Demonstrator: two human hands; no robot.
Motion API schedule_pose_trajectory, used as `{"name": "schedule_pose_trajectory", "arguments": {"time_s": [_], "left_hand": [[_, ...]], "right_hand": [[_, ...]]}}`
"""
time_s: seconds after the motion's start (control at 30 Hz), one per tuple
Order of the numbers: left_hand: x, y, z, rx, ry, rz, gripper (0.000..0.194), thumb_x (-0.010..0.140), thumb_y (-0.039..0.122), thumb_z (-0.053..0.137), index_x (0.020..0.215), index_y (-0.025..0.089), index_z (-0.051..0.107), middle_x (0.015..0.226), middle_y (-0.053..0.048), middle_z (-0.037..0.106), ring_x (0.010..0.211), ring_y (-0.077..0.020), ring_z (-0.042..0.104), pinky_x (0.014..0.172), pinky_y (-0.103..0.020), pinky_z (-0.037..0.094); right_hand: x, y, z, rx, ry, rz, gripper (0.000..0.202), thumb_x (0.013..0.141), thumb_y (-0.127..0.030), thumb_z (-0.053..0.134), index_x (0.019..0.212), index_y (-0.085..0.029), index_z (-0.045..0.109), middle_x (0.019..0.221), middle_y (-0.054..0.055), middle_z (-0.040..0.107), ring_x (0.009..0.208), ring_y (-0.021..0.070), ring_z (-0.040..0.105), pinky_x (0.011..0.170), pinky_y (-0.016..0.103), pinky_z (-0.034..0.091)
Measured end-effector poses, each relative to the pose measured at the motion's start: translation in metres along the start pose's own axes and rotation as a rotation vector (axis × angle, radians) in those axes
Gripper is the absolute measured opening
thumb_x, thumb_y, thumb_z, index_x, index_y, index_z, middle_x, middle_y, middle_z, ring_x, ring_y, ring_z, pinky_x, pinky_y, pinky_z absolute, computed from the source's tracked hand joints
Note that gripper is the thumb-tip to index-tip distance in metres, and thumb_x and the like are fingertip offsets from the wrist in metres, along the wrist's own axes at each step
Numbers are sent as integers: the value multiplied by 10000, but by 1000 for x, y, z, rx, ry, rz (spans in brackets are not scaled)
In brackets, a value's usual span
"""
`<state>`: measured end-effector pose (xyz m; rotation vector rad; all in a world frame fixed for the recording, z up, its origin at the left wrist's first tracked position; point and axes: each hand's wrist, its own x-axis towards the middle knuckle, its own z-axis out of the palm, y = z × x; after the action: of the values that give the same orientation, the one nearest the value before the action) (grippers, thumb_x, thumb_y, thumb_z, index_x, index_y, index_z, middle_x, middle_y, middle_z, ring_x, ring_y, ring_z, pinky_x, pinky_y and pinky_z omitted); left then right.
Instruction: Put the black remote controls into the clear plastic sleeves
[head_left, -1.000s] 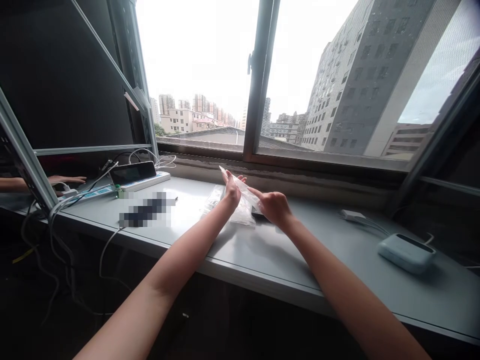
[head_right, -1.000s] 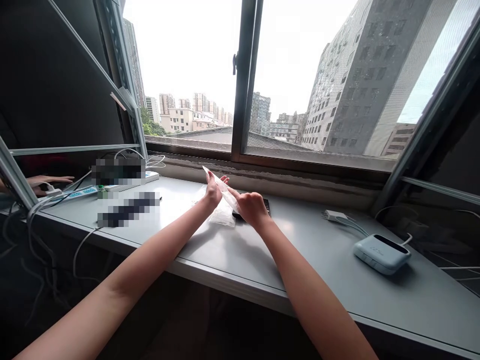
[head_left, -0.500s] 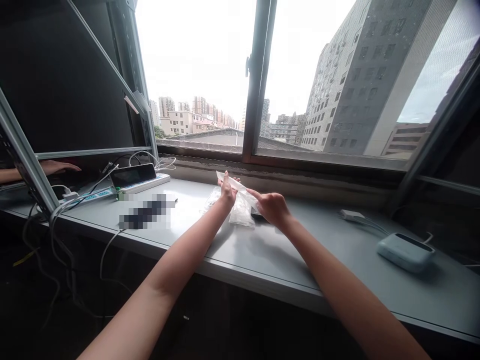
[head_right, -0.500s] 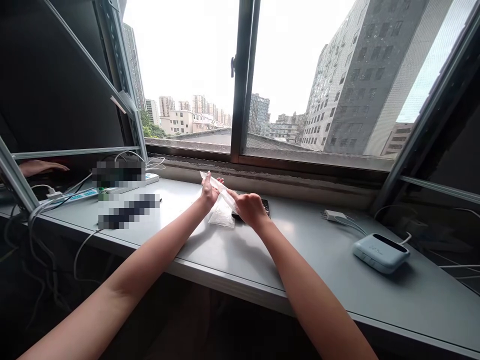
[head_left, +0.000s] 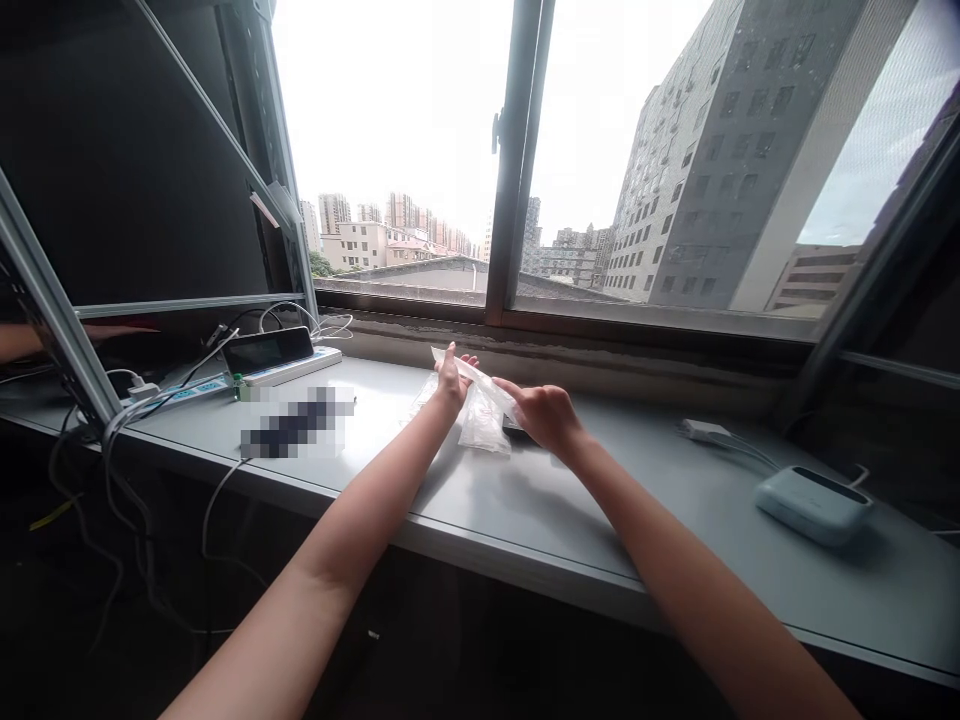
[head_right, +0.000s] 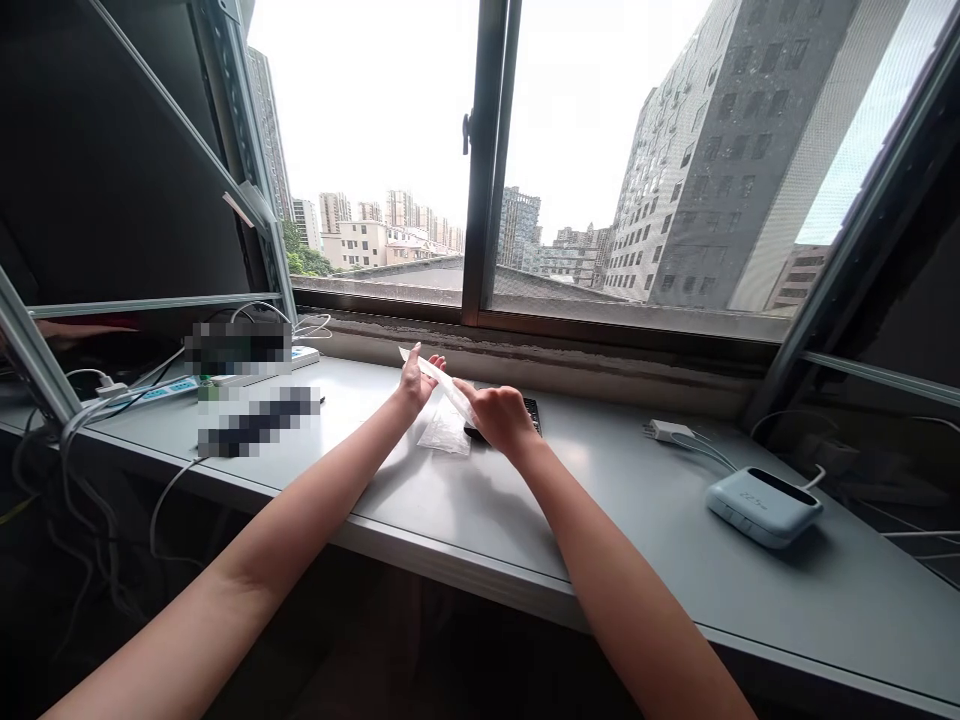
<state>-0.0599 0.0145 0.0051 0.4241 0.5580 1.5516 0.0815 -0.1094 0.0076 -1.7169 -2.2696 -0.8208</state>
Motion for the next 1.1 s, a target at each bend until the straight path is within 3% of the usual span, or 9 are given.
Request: {"name": "schedule_pose_trajectory", "arguments": {"time_s": [0.2, 0.33, 0.57, 0.77, 0.93, 1.1], "left_hand": [[6, -2, -1, -59, -18, -48, 510, 1013, 490, 378, 1438, 207, 368, 1010, -105, 606, 800, -172, 650, 747, -303, 565], [4, -4, 2, -73, -70, -45, 604, 983, 577, 405, 1480, 248, 307, 1034, -109, 623, 840, -190, 667, 751, -317, 569], [-4, -4, 6, -34, -165, -80, 681, 924, 642, 471, 1461, 242, 350, 992, -104, 641, 809, -192, 664, 776, -332, 571], [-10, -5, 7, 55, -351, -141, 614, 950, 596, 469, 1404, 183, 466, 971, -120, 665, 883, -228, 672, 815, -343, 582], [-12, -18, 3, 280, -556, -269, 631, 948, 609, 472, 1268, 80, 595, 975, -156, 683, 922, -251, 683, 888, -364, 550], [-16, -29, 2, 357, -667, -257, 566, 908, 597, 566, 1140, 86, 642, 880, -102, 698, 864, -219, 693, 864, -340, 537]], "right_hand": [[0, 0, -1, -4, -16, 10, 603, 926, -110, 448, 1510, -261, 459, 907, 87, 778, 774, 180, 715, 669, 264, 410], [1, 0, 1, -8, 5, 30, 633, 909, -101, 463, 1523, -251, 436, 901, 85, 779, 782, 183, 717, 680, 258, 413], [0, 0, 3, 2, 38, 28, 613, 897, -105, 479, 1492, -251, 485, 865, 68, 780, 764, 187, 717, 673, 257, 401], [1, 1, 4, 6, 82, 53, 612, 904, -110, 459, 1499, -252, 477, 846, 54, 778, 747, 183, 715, 667, 264, 395], [1, 1, 2, 1, 92, 104, 603, 917, -131, 462, 1514, -212, 455, 872, 83, 777, 730, 180, 709, 638, 260, 385], [1, 1, 1, 3, 115, 189, 647, 935, -150, 453, 1570, -182, 335, 825, 84, 766, 733, 187, 710, 634, 252, 403]]}}
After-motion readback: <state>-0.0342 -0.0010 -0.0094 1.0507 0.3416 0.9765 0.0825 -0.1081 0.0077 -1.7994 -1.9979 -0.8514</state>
